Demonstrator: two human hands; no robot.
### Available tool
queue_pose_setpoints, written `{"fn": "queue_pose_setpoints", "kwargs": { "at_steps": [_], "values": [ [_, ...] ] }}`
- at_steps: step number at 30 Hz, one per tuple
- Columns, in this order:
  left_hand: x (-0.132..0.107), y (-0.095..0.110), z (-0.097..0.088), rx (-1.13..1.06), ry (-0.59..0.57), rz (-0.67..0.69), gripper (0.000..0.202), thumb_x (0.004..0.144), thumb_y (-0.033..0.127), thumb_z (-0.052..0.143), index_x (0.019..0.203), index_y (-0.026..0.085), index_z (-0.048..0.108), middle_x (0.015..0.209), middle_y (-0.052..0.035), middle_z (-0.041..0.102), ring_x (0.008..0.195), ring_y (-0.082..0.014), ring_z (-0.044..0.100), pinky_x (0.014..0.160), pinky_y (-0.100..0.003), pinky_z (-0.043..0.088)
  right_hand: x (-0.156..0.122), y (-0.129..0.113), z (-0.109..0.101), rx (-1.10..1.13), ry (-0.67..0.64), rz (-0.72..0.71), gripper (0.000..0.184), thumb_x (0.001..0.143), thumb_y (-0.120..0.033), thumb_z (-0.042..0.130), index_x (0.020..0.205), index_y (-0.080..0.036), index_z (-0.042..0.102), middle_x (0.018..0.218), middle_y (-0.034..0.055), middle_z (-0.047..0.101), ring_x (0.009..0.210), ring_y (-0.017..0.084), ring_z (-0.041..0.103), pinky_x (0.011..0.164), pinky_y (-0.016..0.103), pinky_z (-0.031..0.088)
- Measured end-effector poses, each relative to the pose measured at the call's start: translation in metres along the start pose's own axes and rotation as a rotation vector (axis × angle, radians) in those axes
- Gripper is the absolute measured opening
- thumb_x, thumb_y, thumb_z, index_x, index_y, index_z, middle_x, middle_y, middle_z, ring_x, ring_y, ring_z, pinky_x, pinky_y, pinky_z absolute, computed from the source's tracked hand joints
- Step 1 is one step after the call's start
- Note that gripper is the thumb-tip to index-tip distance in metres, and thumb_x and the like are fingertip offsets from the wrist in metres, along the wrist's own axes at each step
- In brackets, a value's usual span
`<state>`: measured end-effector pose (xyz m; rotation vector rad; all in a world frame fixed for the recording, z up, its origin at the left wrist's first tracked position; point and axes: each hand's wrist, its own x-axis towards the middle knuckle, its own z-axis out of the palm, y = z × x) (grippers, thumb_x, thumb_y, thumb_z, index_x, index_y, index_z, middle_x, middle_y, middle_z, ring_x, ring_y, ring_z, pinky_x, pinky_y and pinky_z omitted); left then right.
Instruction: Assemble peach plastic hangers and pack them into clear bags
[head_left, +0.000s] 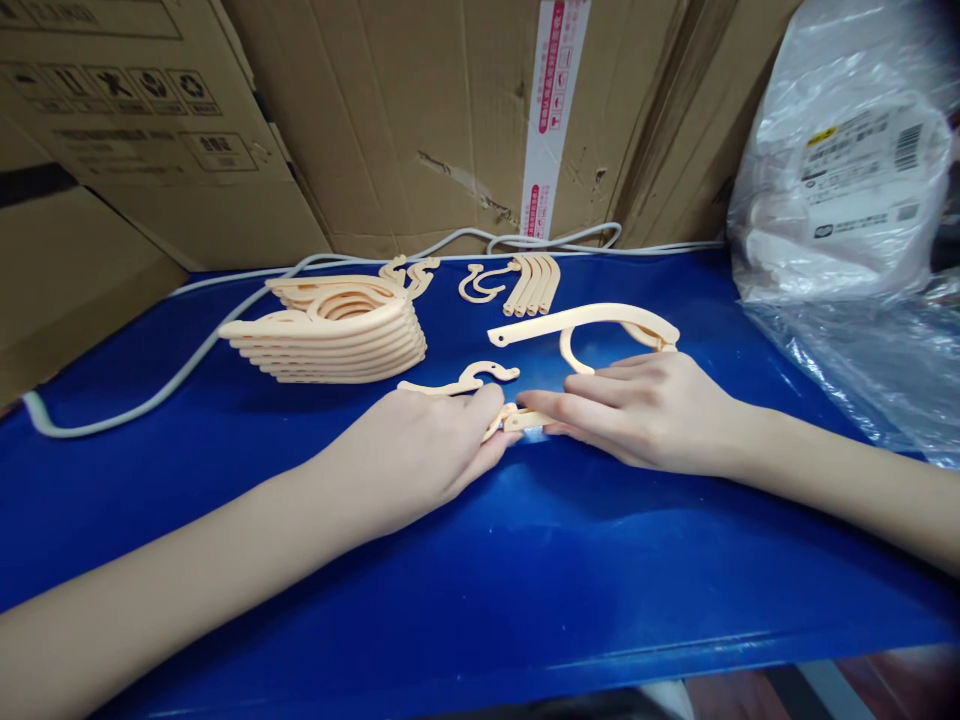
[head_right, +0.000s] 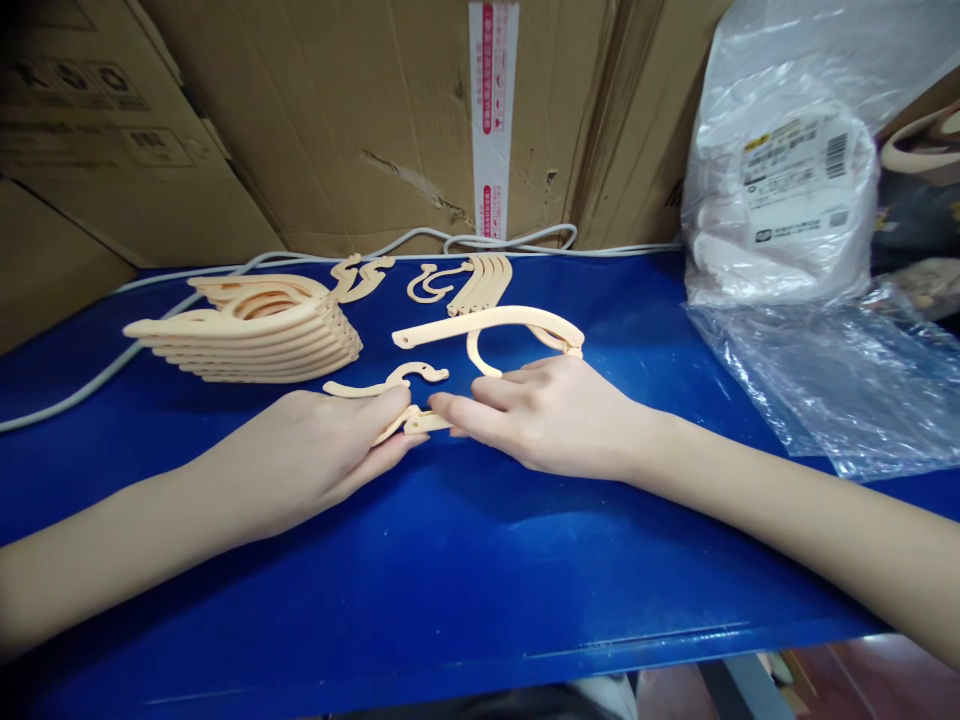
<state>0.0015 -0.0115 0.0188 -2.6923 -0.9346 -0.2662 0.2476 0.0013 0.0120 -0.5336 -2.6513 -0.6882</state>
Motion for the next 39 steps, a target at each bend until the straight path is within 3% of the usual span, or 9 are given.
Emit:
{"fn": "queue_pose_setpoints", "kwargs": {
  "at_steps": [7, 16, 23, 32, 39],
  "values": [
    [-0.0009, 0.0019, -0.0025, 0.271, 0.179, 0.115, 0.04, 0.104, 0.022, 0.025, 0.079, 0.016, 0.055, 0.051, -0.001, 0.052, 0.035, -0.0184, 0.049, 0.038, -0.028, 0.024, 0.0023, -0.0031, -0.0018, 0.063, 0.003, 0.043, 0.029, 0.106, -0.031, 0.041, 0.121, -0.018, 0.062, 0.069, -0.0048, 0.068, 0.051, 0.01, 0.06, 0.046, 0.028, 0.034],
    [-0.0069, 0.0053, -0.0089, 0.366, 0.151, 0.116, 0.037, 0.103, 0.02, 0.03, 0.084, 0.011, 0.06, 0.061, -0.003, 0.058, 0.047, -0.0201, 0.063, 0.037, -0.028, 0.033, 0.0052, -0.0027, -0.0085, 0.319, -0.137, 0.149, 0.034, 0.108, -0.033, 0.035, 0.125, -0.018, 0.061, 0.086, 0.001, 0.077, 0.062, 0.011, 0.069, 0.054, 0.026, 0.039],
    [-0.0032, 0.0033, -0.0084, 0.342, 0.139, 0.151, 0.034, 0.102, 0.025, 0.035, 0.08, 0.014, 0.059, 0.062, -0.0021, 0.058, 0.05, -0.0195, 0.062, 0.041, -0.03, 0.033, 0.0031, 0.0003, -0.0077, 0.43, -0.199, 0.168, 0.034, 0.106, -0.032, 0.039, 0.128, -0.019, 0.061, 0.087, 0.0028, 0.078, 0.062, 0.013, 0.066, 0.059, 0.025, 0.041],
    [-0.0031, 0.0034, -0.0089, 0.347, 0.159, 0.146, 0.03, 0.101, 0.029, 0.041, 0.076, 0.017, 0.054, 0.058, -0.0005, 0.054, 0.047, -0.0178, 0.057, 0.043, -0.029, 0.029, 0.0043, -0.0031, -0.0051, 0.301, -0.124, 0.134, 0.034, 0.107, -0.033, 0.037, 0.124, -0.019, 0.063, 0.084, 0.0, 0.077, 0.06, 0.012, 0.069, 0.052, 0.025, 0.038],
    [-0.0023, -0.0005, -0.0039, 0.249, 0.182, 0.147, 0.04, 0.103, 0.027, 0.03, 0.068, 0.02, 0.049, 0.052, 0.0002, 0.05, 0.039, -0.0152, 0.045, 0.043, -0.028, 0.02, 0.003, -0.0062, -0.0036, 0.239, -0.113, 0.117, 0.034, 0.107, -0.032, 0.039, 0.125, -0.018, 0.064, 0.083, 0.0002, 0.077, 0.058, 0.01, 0.067, 0.05, 0.024, 0.037]
  ]
}}
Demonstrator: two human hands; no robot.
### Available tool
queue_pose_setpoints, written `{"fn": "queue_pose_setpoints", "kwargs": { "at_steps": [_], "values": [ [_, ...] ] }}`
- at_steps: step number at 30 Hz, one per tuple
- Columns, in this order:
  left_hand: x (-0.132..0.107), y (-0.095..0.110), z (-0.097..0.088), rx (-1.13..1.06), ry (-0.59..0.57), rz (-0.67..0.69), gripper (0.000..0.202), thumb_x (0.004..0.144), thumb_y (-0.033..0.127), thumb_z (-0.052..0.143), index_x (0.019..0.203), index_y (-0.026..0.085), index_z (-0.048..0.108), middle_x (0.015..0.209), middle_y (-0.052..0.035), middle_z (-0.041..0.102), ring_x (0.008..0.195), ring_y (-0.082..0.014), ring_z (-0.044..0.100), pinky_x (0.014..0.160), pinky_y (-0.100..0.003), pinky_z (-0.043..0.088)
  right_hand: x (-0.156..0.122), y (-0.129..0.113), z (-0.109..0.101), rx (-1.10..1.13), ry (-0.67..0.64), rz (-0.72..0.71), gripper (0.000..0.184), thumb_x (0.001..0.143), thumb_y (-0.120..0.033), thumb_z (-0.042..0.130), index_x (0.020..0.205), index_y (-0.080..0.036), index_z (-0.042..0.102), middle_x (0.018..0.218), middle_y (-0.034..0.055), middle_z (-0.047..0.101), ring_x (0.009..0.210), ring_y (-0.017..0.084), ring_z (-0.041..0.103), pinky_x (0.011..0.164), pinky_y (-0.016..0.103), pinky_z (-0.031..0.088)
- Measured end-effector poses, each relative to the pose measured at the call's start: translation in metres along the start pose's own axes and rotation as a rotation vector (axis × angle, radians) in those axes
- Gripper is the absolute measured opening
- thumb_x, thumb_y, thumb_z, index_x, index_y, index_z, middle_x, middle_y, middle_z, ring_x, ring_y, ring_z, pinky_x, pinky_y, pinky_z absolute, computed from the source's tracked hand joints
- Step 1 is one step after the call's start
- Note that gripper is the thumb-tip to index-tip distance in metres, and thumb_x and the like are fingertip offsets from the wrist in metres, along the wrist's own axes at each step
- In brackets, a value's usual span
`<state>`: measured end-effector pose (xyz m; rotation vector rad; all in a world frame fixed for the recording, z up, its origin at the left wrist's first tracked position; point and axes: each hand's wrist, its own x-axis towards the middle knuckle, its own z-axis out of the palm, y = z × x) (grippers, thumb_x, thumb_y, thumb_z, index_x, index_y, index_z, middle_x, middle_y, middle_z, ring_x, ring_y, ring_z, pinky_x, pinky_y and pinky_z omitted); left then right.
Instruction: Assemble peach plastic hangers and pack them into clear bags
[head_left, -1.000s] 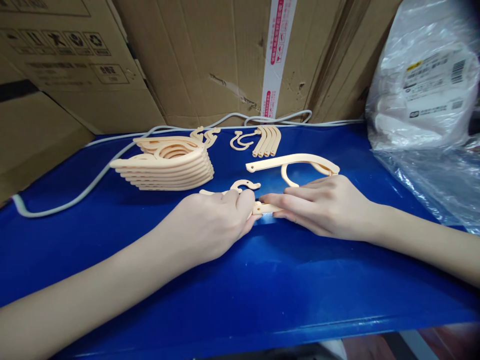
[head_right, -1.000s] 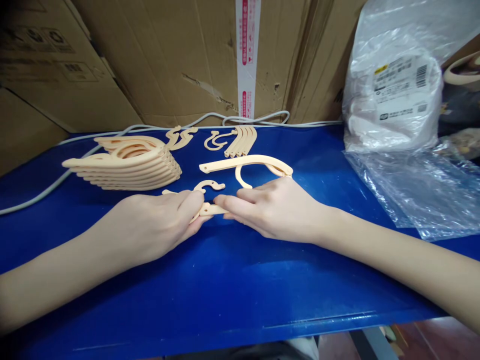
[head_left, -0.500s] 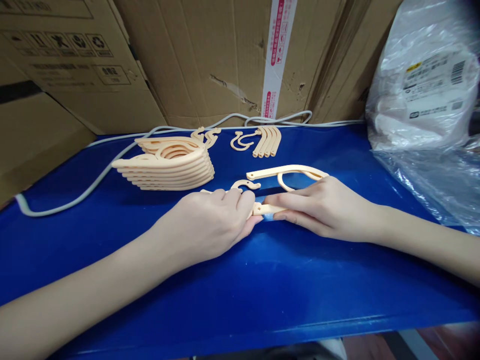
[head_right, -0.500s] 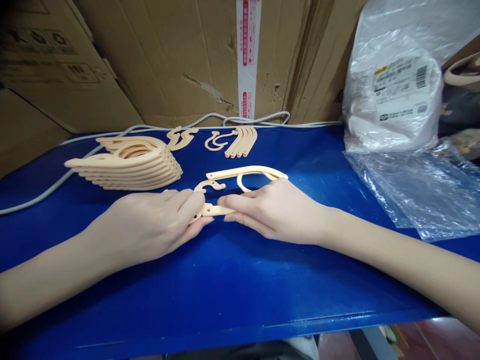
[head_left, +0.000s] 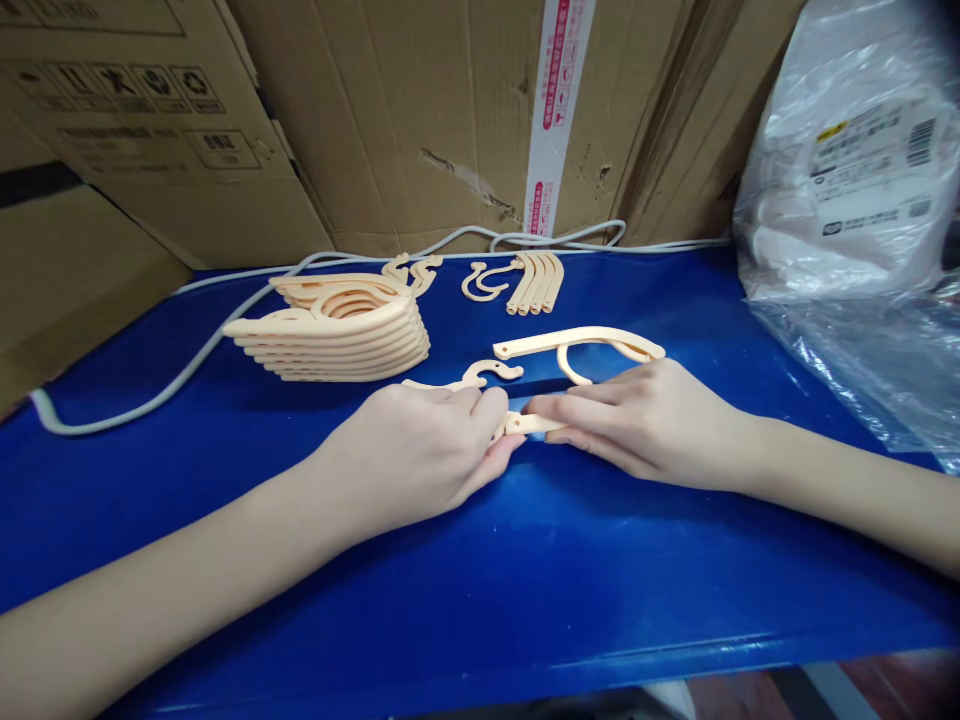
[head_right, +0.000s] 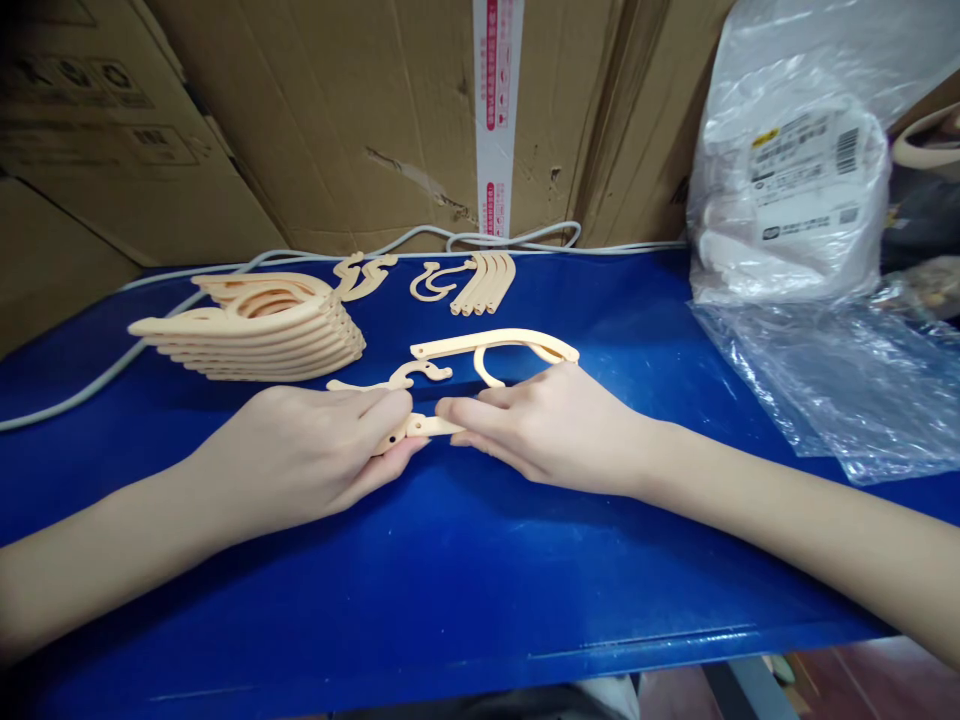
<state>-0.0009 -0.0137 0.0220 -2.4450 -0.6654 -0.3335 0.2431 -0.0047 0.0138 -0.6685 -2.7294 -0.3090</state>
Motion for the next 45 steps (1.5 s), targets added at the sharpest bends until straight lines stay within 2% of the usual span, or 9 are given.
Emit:
{"fn": "queue_pose_setpoints", "kwargs": {
  "at_steps": [13, 19, 25, 29, 33, 36, 39, 41, 45],
  "values": [
    [-0.002, 0.001, 0.003, -0.083, -0.019, -0.031, 0.036, 0.1, 0.025, 0.036, 0.067, 0.019, 0.05, 0.053, 0.0005, 0.052, 0.042, -0.0148, 0.048, 0.045, -0.028, 0.02, 0.0, 0.001, 0.002, 0.014, -0.012, -0.004, 0.033, 0.106, -0.031, 0.041, 0.125, -0.018, 0.064, 0.082, 0.0017, 0.077, 0.057, 0.011, 0.067, 0.05, 0.023, 0.039],
    [-0.002, 0.005, 0.005, -0.079, 0.019, 0.006, 0.032, 0.103, 0.03, 0.039, 0.076, 0.019, 0.053, 0.056, 0.0014, 0.054, 0.045, -0.0166, 0.054, 0.045, -0.03, 0.022, 0.001, -0.001, 0.004, -0.01, 0.004, -0.031, 0.034, 0.107, -0.032, 0.035, 0.115, -0.017, 0.065, 0.083, 0.0016, 0.076, 0.058, 0.012, 0.066, 0.053, 0.026, 0.041],
    [-0.002, 0.003, 0.002, -0.059, -0.001, -0.009, 0.036, 0.104, 0.026, 0.033, 0.076, 0.018, 0.053, 0.054, 0.0007, 0.052, 0.043, -0.0156, 0.05, 0.045, -0.029, 0.02, 0.002, 0.002, -0.001, -0.016, 0.111, -0.061, 0.031, 0.105, -0.036, 0.042, 0.114, -0.016, 0.064, 0.081, 0.0014, 0.074, 0.063, 0.013, 0.066, 0.059, 0.027, 0.045],
    [-0.001, 0.0, 0.0, 0.0, -0.017, -0.021, 0.038, 0.105, 0.028, 0.03, 0.077, 0.018, 0.055, 0.056, -0.0005, 0.055, 0.044, -0.0156, 0.05, 0.045, -0.028, 0.021, 0.001, 0.005, -0.008, -0.082, 0.232, -0.011, 0.023, 0.101, -0.03, 0.049, 0.104, -0.016, 0.068, 0.086, 0.0057, 0.072, 0.074, 0.016, 0.065, 0.064, 0.03, 0.048],
    [-0.001, -0.001, 0.002, 0.002, -0.017, -0.02, 0.038, 0.104, 0.026, 0.031, 0.077, 0.018, 0.056, 0.059, -0.0024, 0.059, 0.044, -0.0157, 0.05, 0.044, -0.028, 0.021, 0.001, 0.01, -0.013, -0.164, 0.308, 0.117, 0.02, 0.099, -0.029, 0.052, 0.095, -0.018, 0.068, 0.102, 0.0126, 0.072, 0.085, 0.023, 0.063, 0.072, 0.039, 0.048],
    [-0.002, -0.001, 0.003, -0.001, -0.001, -0.025, 0.039, 0.104, 0.026, 0.032, 0.075, 0.017, 0.056, 0.056, -0.0022, 0.056, 0.042, -0.0157, 0.046, 0.044, -0.029, 0.018, 0.0, 0.017, -0.013, -0.146, 0.289, 0.193, 0.024, 0.1, -0.031, 0.049, 0.088, -0.02, 0.068, 0.115, 0.013, 0.071, 0.094, 0.026, 0.064, 0.078, 0.043, 0.046],
    [-0.002, -0.002, 0.002, -0.02, -0.007, -0.028, 0.039, 0.104, 0.026, 0.033, 0.075, 0.017, 0.057, 0.054, -0.0012, 0.053, 0.042, -0.016, 0.046, 0.045, -0.029, 0.017, 0.0, 0.025, -0.01, -0.056, 0.269, 0.218, 0.026, 0.101, -0.03, 0.048, 0.09, -0.019, 0.069, 0.124, 0.0142, 0.069, 0.099, 0.028, 0.065, 0.082, 0.045, 0.046],
    [-0.002, -0.002, 0.0, -0.029, -0.02, -0.026, 0.037, 0.104, 0.026, 0.033, 0.076, 0.017, 0.057, 0.055, -0.001, 0.054, 0.043, -0.0166, 0.048, 0.045, -0.03, 0.018, 0.0, 0.028, -0.008, -0.005, 0.254, 0.216, 0.027, 0.101, -0.029, 0.048, 0.094, -0.017, 0.071, 0.125, 0.0153, 0.07, 0.1, 0.028, 0.066, 0.084, 0.046, 0.047],
    [-0.003, -0.002, -0.001, -0.04, -0.018, -0.018, 0.034, 0.104, 0.026, 0.036, 0.078, 0.018, 0.057, 0.06, -0.0014, 0.059, 0.047, -0.0172, 0.053, 0.045, -0.03, 0.021, 0.001, 0.031, -0.005, 0.025, 0.201, 0.223, 0.029, 0.102, -0.03, 0.047, 0.095, -0.019, 0.073, 0.118, 0.0115, 0.073, 0.102, 0.028, 0.066, 0.088, 0.046, 0.046]
  ]
}}
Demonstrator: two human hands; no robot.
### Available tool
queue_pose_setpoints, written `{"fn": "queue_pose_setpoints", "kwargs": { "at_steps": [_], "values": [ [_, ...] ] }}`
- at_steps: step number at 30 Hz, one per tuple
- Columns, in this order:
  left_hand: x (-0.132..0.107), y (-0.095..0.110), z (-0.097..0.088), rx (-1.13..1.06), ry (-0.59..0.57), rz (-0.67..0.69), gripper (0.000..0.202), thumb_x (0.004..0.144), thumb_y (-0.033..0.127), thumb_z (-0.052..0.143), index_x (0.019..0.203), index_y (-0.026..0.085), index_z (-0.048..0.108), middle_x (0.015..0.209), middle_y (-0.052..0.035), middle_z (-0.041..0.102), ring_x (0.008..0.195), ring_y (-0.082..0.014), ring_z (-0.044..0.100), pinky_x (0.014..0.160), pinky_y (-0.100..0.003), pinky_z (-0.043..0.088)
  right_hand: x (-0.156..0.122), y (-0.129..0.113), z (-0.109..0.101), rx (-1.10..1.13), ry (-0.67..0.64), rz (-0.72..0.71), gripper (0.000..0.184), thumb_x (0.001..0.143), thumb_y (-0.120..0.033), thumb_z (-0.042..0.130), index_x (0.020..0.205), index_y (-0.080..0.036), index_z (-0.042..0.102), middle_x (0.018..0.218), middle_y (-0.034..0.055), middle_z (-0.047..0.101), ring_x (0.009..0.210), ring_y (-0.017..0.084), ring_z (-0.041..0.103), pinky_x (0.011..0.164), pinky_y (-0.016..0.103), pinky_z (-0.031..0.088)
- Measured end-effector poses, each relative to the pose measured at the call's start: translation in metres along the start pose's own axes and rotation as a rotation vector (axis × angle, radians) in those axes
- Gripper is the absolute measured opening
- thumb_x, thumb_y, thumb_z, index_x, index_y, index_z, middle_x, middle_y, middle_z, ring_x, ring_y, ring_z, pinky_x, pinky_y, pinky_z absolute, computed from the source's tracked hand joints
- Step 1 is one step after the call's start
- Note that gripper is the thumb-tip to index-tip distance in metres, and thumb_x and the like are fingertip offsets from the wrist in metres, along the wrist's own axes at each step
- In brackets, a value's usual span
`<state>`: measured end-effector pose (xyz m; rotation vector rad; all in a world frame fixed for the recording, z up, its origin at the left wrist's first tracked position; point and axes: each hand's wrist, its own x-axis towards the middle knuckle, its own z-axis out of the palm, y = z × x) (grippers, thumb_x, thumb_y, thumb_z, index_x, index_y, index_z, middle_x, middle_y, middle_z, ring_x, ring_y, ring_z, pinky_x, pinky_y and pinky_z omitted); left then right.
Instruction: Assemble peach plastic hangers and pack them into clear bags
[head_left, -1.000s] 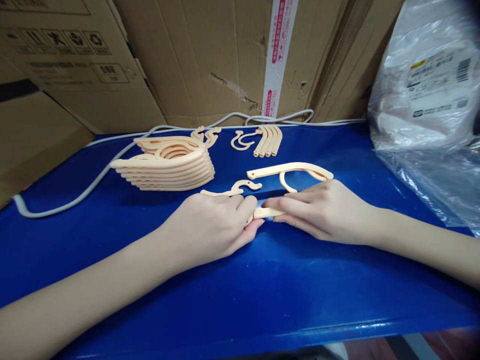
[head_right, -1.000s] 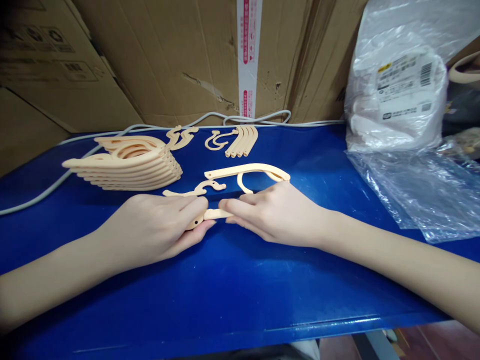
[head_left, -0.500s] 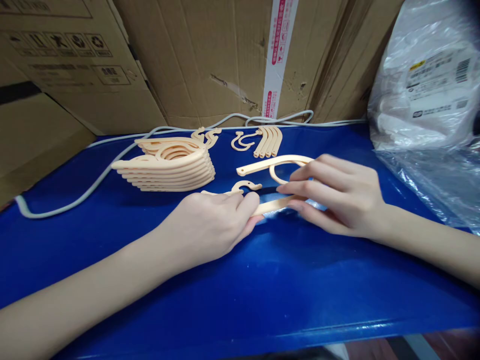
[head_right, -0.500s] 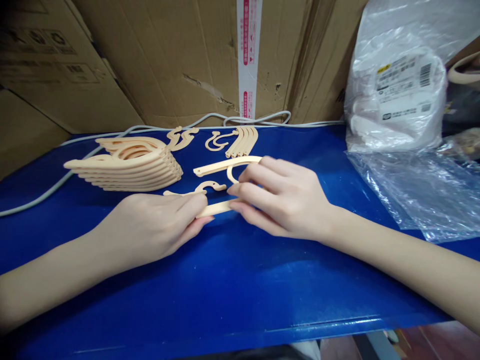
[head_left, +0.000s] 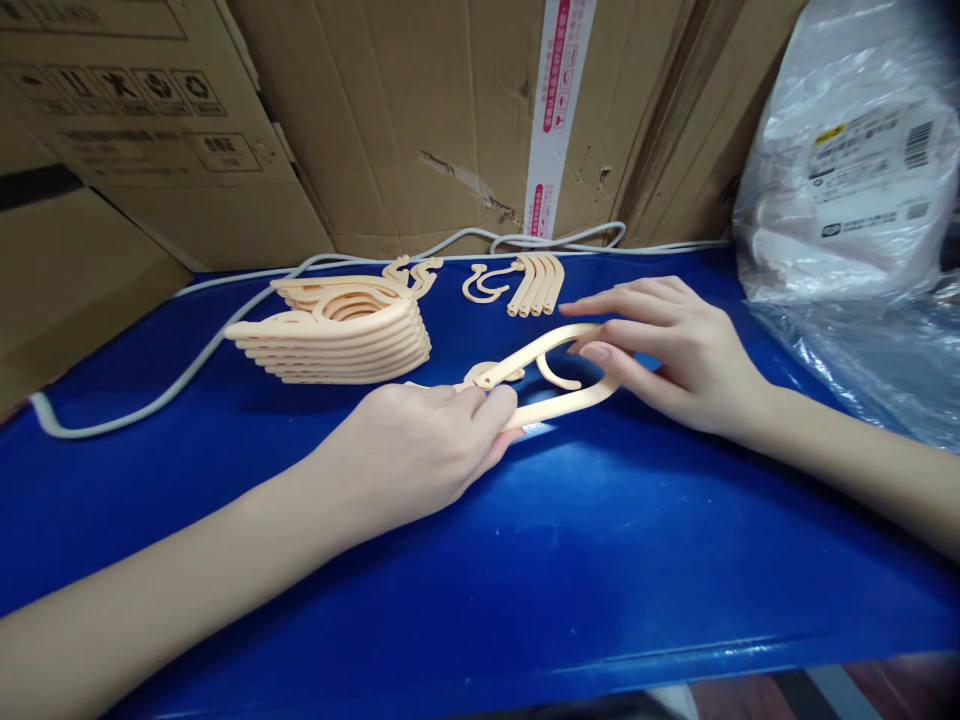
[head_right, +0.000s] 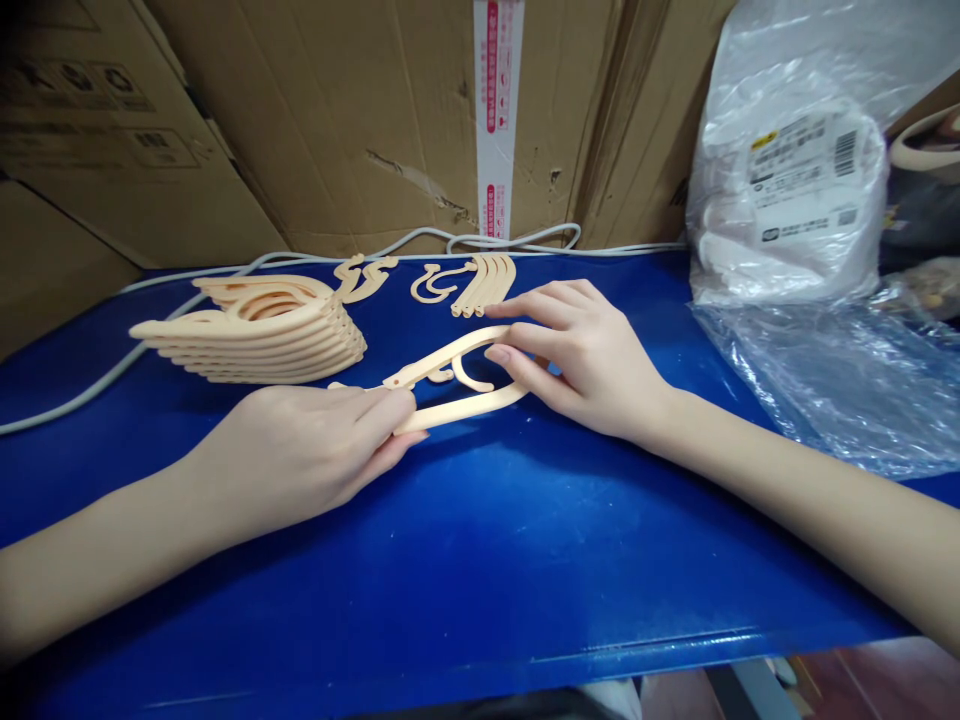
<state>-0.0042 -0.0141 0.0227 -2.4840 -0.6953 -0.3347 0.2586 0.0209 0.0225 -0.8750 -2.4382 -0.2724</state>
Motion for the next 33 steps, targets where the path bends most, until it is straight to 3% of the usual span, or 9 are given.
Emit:
{"fn": "queue_pose_setpoints", "kwargs": {
  "at_steps": [11, 18, 22, 28, 33],
  "values": [
    [-0.004, -0.004, 0.005, -0.086, 0.018, 0.117, 0.022, 0.1, 0.017, 0.042, 0.082, 0.019, 0.055, 0.062, 0.0018, 0.058, 0.054, -0.0169, 0.056, 0.049, -0.03, 0.032, -0.002, 0.006, 0.008, -0.004, -0.017, -0.068, 0.031, 0.1, -0.029, 0.05, 0.1, -0.013, 0.076, 0.102, 0.0147, 0.065, 0.088, 0.024, 0.056, 0.079, 0.04, 0.047],
    [0.0, -0.006, 0.004, -0.108, 0.053, 0.222, 0.021, 0.097, 0.007, 0.044, 0.088, 0.015, 0.062, 0.076, -0.0043, 0.064, 0.074, -0.0219, 0.06, 0.061, -0.032, 0.045, -0.002, 0.006, 0.009, -0.007, -0.044, -0.051, 0.03, 0.1, -0.03, 0.05, 0.105, -0.017, 0.076, 0.098, 0.0116, 0.063, 0.087, 0.023, 0.055, 0.078, 0.038, 0.046],
    [0.001, -0.008, 0.007, -0.125, 0.087, 0.222, 0.024, 0.098, 0.007, 0.043, 0.092, 0.013, 0.065, 0.089, -0.0073, 0.069, 0.088, -0.0253, 0.064, 0.075, -0.036, 0.051, -0.002, 0.005, 0.01, -0.028, -0.054, -0.045, 0.03, 0.099, -0.029, 0.05, 0.108, -0.017, 0.076, 0.096, 0.0113, 0.064, 0.085, 0.023, 0.054, 0.077, 0.038, 0.045],
    [0.004, -0.008, 0.008, -0.121, 0.179, 0.233, 0.024, 0.098, 0.005, 0.043, 0.094, 0.013, 0.066, 0.101, -0.008, 0.072, 0.095, -0.0258, 0.064, 0.092, -0.041, 0.051, -0.002, 0.004, 0.011, -0.041, -0.065, -0.029, 0.03, 0.1, -0.029, 0.05, 0.107, -0.015, 0.076, 0.093, 0.0113, 0.064, 0.083, 0.023, 0.054, 0.075, 0.038, 0.045],
    [0.003, -0.009, 0.009, -0.146, 0.187, 0.215, 0.022, 0.099, 0.009, 0.044, 0.104, 0.014, 0.064, 0.11, -0.0088, 0.071, 0.1, -0.0251, 0.064, 0.092, -0.039, 0.051, -0.002, 0.004, 0.011, -0.036, -0.074, -0.013, 0.03, 0.1, -0.029, 0.05, 0.107, -0.015, 0.075, 0.092, 0.0113, 0.064, 0.082, 0.023, 0.054, 0.075, 0.039, 0.045]
  ]
}}
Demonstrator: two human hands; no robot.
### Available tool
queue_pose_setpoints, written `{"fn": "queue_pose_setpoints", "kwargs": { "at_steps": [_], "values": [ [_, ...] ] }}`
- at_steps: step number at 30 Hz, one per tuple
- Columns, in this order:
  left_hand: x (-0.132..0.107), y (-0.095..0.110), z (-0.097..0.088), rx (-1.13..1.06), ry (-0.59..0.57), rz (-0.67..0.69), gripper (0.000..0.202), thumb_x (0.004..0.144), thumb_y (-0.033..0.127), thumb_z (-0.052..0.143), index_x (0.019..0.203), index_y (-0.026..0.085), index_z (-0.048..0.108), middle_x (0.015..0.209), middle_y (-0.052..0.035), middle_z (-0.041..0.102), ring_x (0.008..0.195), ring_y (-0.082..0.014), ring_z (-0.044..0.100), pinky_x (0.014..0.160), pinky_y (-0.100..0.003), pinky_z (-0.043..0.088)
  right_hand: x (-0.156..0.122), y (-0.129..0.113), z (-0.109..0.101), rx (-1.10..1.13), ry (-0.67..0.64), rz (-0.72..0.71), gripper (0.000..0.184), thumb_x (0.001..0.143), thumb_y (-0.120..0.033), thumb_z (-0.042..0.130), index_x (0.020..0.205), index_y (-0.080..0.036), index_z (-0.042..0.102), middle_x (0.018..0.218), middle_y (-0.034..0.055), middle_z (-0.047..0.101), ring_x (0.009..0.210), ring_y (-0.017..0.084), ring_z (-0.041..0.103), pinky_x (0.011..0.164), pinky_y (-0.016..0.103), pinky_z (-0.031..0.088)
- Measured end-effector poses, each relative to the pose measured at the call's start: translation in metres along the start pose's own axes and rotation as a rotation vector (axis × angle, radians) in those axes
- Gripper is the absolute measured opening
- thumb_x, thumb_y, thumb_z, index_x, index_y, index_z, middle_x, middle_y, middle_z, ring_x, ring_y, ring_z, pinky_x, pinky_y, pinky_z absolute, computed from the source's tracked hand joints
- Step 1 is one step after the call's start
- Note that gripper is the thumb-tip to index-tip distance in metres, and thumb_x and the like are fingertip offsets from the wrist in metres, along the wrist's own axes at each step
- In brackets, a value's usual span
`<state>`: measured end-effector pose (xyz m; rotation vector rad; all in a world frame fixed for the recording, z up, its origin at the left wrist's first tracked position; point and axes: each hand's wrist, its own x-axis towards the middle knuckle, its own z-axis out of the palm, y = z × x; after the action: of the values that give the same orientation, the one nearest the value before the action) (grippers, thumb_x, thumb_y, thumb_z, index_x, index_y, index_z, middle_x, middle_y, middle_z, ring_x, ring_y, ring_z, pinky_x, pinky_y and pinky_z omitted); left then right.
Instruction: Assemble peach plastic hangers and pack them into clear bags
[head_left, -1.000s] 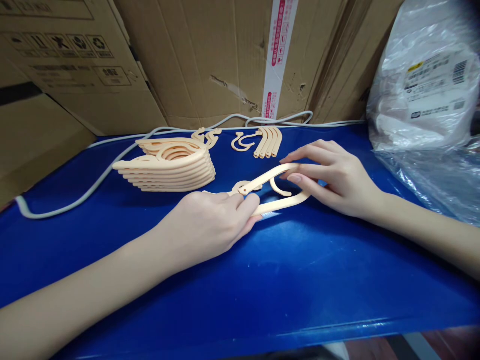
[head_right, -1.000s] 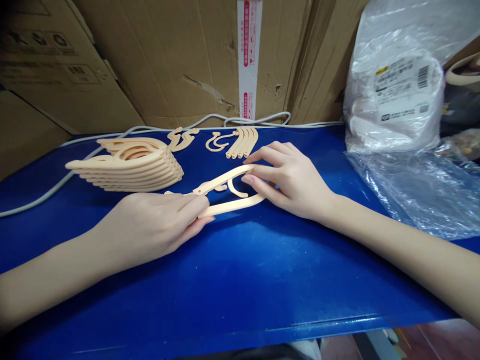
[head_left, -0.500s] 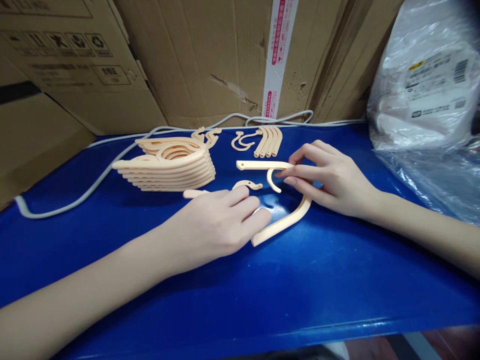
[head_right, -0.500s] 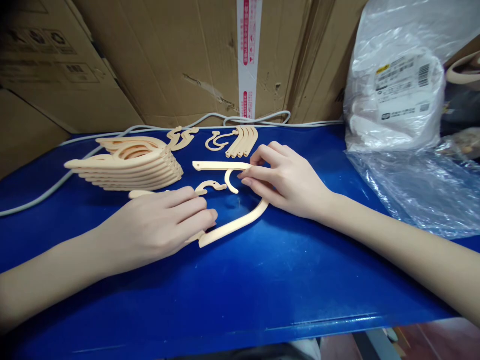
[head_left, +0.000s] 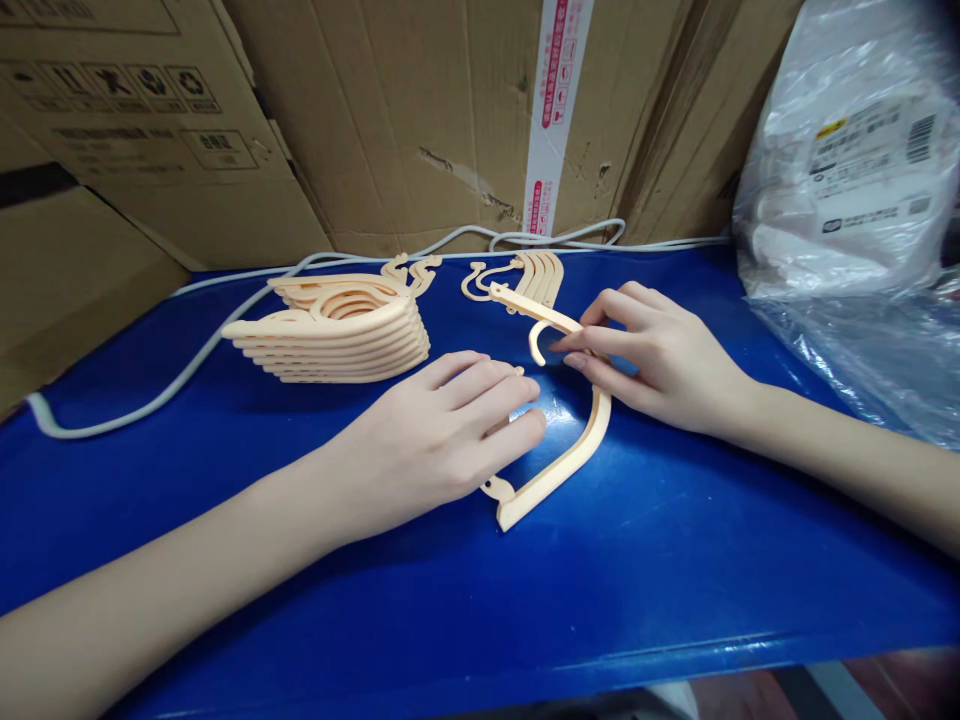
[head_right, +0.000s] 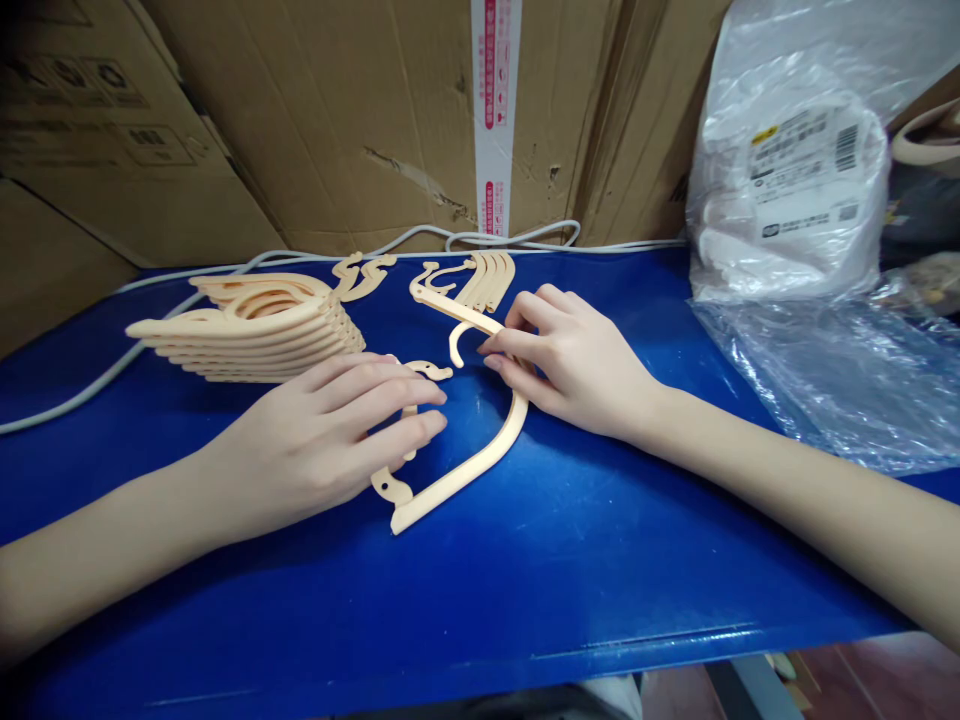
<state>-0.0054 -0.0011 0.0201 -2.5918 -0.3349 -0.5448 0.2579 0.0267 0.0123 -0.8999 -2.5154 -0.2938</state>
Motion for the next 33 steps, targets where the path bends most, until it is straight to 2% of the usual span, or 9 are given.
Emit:
{"fn": "queue_pose_setpoints", "kwargs": {
  "at_steps": [3, 6, 8, 11, 17, 27, 33],
  "values": [
    [-0.001, 0.001, 0.0, 0.036, -0.003, -0.065, 0.02, 0.098, 0.012, 0.048, 0.112, 0.013, 0.062, 0.107, -0.0103, 0.07, 0.093, -0.0264, 0.065, 0.078, -0.038, 0.053, 0.0, 0.0, 0.001, 0.003, -0.008, 0.007, 0.031, 0.1, -0.03, 0.05, 0.107, -0.014, 0.075, 0.091, 0.0114, 0.064, 0.082, 0.023, 0.053, 0.075, 0.039, 0.045],
    [0.0, 0.001, -0.002, 0.084, -0.007, -0.129, 0.017, 0.097, 0.016, 0.05, 0.107, 0.013, 0.063, 0.092, -0.0082, 0.069, 0.077, -0.0254, 0.063, 0.063, -0.037, 0.05, 0.0, 0.0, 0.001, 0.004, -0.016, 0.01, 0.031, 0.1, -0.031, 0.049, 0.107, -0.014, 0.075, 0.09, 0.0114, 0.064, 0.081, 0.023, 0.053, 0.075, 0.039, 0.044],
    [0.0, 0.001, -0.003, 0.093, -0.016, -0.138, 0.015, 0.097, 0.019, 0.052, 0.104, 0.013, 0.064, 0.086, -0.0064, 0.067, 0.073, -0.0246, 0.062, 0.061, -0.037, 0.049, 0.0, -0.001, 0.002, 0.008, -0.017, 0.009, 0.032, 0.1, -0.031, 0.049, 0.107, -0.014, 0.075, 0.09, 0.0115, 0.064, 0.08, 0.023, 0.053, 0.074, 0.039, 0.044],
    [0.0, 0.0, -0.003, 0.085, -0.039, -0.126, 0.015, 0.097, 0.018, 0.051, 0.103, 0.013, 0.064, 0.084, -0.0054, 0.066, 0.074, -0.0246, 0.062, 0.061, -0.036, 0.047, 0.0, -0.001, 0.002, 0.013, -0.019, 0.011, 0.032, 0.1, -0.032, 0.049, 0.107, -0.014, 0.075, 0.09, 0.0117, 0.064, 0.08, 0.023, 0.053, 0.074, 0.039, 0.044],
    [-0.002, -0.002, 0.0, 0.022, -0.088, -0.128, 0.017, 0.098, 0.016, 0.048, 0.088, 0.016, 0.063, 0.087, -0.006, 0.067, 0.076, -0.0231, 0.058, 0.064, -0.035, 0.045, 0.0, -0.003, 0.002, 0.018, -0.036, 0.04, 0.031, 0.1, -0.032, 0.049, 0.108, -0.015, 0.074, 0.088, 0.0102, 0.063, 0.08, 0.023, 0.052, 0.074, 0.039, 0.043],
    [-0.002, 0.005, 0.005, -0.254, -0.152, -0.174, 0.029, 0.096, 0.0, 0.04, 0.098, 0.016, 0.064, 0.102, -0.0047, 0.068, 0.09, -0.0198, 0.056, 0.073, -0.031, 0.044, 0.0, -0.005, 0.002, 0.013, -0.072, 0.11, 0.03, 0.099, -0.036, 0.05, 0.106, -0.018, 0.074, 0.087, 0.0096, 0.063, 0.081, 0.023, 0.052, 0.076, 0.039, 0.042],
    [-0.003, 0.01, 0.002, -0.415, -0.169, -0.21, 0.032, 0.097, 0.01, 0.033, 0.099, 0.015, 0.065, 0.101, -0.0081, 0.066, 0.092, -0.0227, 0.055, 0.08, -0.037, 0.044, -0.001, -0.006, 0.002, 0.001, -0.072, 0.111, 0.028, 0.099, -0.033, 0.052, 0.106, -0.018, 0.074, 0.087, 0.0091, 0.063, 0.08, 0.023, 0.051, 0.075, 0.039, 0.041]
  ]
}}
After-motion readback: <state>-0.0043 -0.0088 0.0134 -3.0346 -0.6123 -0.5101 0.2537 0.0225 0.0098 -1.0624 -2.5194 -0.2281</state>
